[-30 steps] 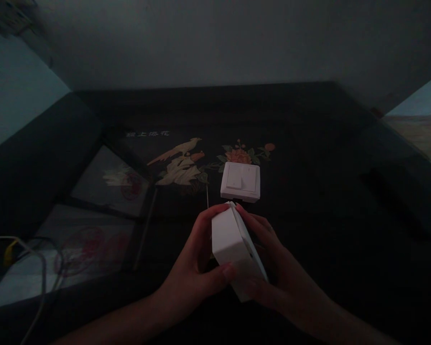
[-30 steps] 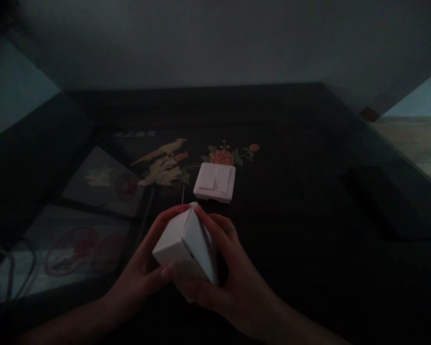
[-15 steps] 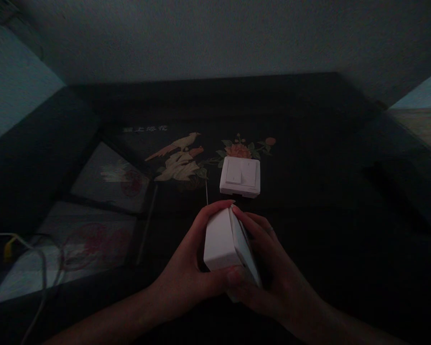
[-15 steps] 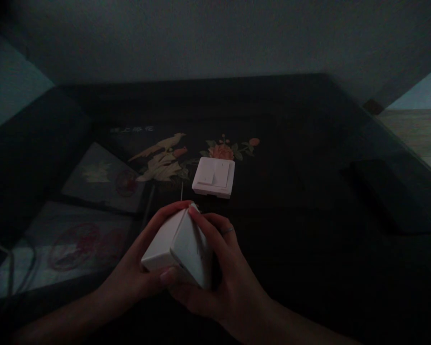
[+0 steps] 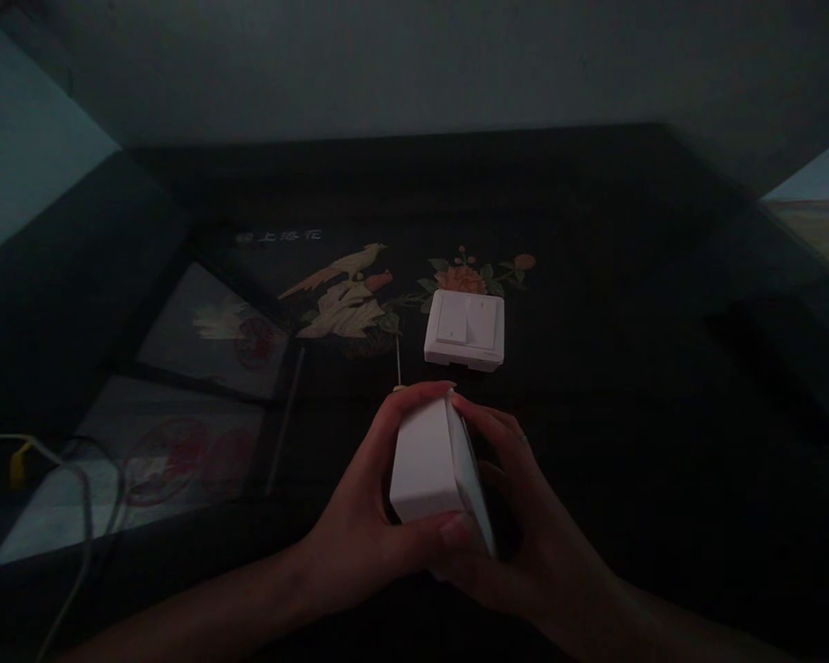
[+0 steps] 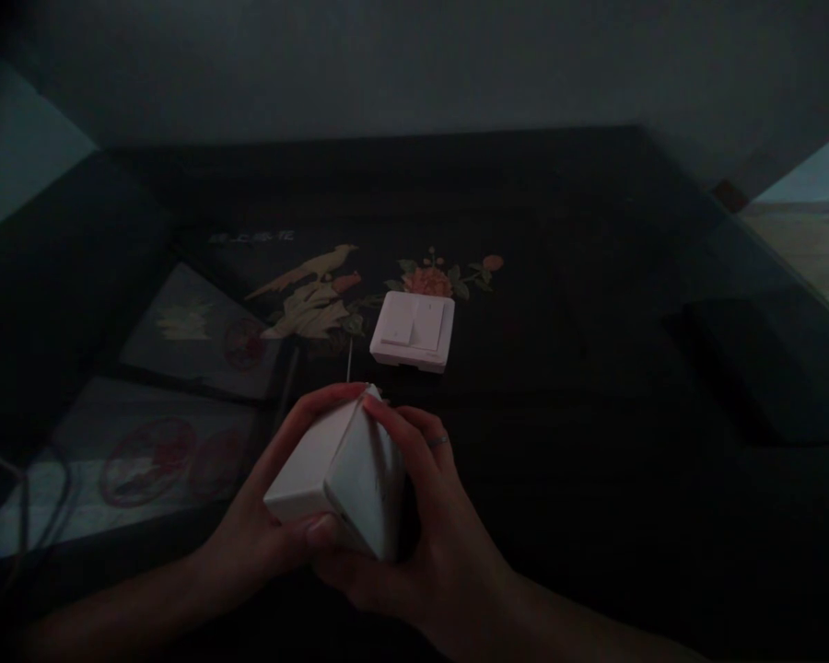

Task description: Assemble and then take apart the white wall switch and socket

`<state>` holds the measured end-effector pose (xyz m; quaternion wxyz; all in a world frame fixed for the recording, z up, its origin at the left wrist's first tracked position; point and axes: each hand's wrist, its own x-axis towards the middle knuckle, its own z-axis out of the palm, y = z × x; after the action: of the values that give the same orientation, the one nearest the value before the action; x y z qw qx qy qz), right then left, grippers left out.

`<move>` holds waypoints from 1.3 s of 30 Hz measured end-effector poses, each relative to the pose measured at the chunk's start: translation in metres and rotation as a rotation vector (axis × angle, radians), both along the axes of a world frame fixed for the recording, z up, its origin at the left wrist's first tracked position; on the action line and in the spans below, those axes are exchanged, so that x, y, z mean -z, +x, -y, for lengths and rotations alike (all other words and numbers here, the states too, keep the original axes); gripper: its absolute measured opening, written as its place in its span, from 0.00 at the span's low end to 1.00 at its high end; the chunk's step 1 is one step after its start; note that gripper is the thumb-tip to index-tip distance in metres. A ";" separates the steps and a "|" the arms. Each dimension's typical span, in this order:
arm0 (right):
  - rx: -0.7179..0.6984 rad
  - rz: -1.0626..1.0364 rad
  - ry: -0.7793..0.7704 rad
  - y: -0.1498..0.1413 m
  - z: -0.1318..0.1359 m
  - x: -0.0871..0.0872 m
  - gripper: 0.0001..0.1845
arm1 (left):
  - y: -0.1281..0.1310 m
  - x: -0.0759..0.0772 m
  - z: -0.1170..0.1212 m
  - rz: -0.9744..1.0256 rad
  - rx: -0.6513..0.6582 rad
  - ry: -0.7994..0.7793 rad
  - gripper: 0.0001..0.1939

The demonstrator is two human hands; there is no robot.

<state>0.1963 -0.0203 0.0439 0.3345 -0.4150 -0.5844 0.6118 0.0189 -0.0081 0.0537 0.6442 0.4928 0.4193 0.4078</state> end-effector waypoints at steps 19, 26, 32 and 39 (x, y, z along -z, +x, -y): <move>-0.007 0.057 0.145 0.004 -0.005 0.004 0.44 | -0.004 0.000 -0.004 -0.081 0.021 0.090 0.33; 0.032 0.095 0.205 0.006 -0.007 0.004 0.41 | -0.007 0.006 -0.005 -0.043 0.102 0.066 0.39; 0.060 0.156 0.318 0.009 -0.009 0.004 0.49 | -0.011 0.004 -0.006 0.004 0.175 0.146 0.47; 0.065 0.114 0.208 0.011 -0.007 0.005 0.56 | -0.011 0.004 -0.007 -0.038 0.159 0.183 0.45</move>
<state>0.2070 -0.0133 0.0394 0.3616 -0.4311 -0.6491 0.5119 0.0079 -0.0016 0.0497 0.6187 0.5890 0.3521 0.3824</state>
